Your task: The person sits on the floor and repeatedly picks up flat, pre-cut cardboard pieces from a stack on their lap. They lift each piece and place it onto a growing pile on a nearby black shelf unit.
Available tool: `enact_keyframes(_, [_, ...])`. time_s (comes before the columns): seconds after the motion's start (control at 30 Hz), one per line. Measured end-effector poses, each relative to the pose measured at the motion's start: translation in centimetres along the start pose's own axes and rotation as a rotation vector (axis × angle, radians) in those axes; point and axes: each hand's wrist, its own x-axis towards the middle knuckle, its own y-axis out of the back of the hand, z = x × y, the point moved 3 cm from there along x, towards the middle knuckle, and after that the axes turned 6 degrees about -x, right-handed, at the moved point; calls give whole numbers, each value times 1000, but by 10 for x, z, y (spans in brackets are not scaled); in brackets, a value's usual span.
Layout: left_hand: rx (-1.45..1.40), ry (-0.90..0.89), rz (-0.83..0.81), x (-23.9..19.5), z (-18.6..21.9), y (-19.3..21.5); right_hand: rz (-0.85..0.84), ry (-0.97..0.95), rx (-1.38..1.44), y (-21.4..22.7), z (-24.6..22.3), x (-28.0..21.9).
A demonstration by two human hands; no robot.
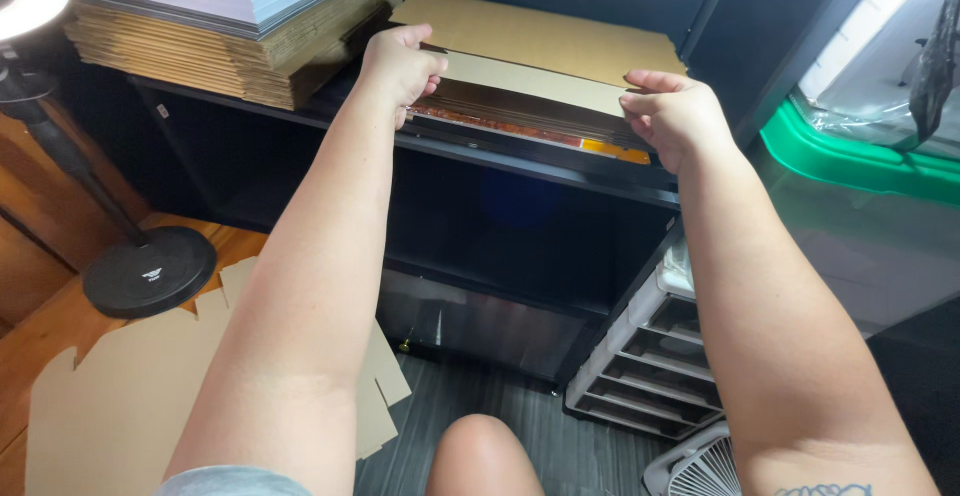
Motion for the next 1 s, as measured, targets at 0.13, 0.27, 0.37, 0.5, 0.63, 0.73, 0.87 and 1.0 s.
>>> enact_keyframes(0.13, [-32, 4, 28, 10, -14, -7, -13, -27, -14, 2, 9, 16])
enact_keyframes(0.27, [86, 13, 44, 12, -25, -8, 5, -41, -81, 0, 13, 18])
enact_keyframes(0.37, [171, -12, 49, 7, -24, -5, 23, -46, -106, -1, 13, 12])
enact_keyframes(0.5, [330, -24, 10, -6, -15, 1, -27, -87, -165, 5, 9, 1])
enact_keyframes(0.63, [394, -32, -69, -10, -15, 7, -74, -59, -236, 11, 2, -8])
enact_keyframes(0.73, [364, -21, -97, -9, -20, 12, -127, -43, -313, 12, 0, -11])
enact_keyframes(0.87, [428, -117, -117, 4, -34, 14, -115, 16, -418, 11, 9, -3])
enact_keyframes(1.0, [439, -195, -97, 4, -38, 15, -111, 37, -414, 12, 13, -1])
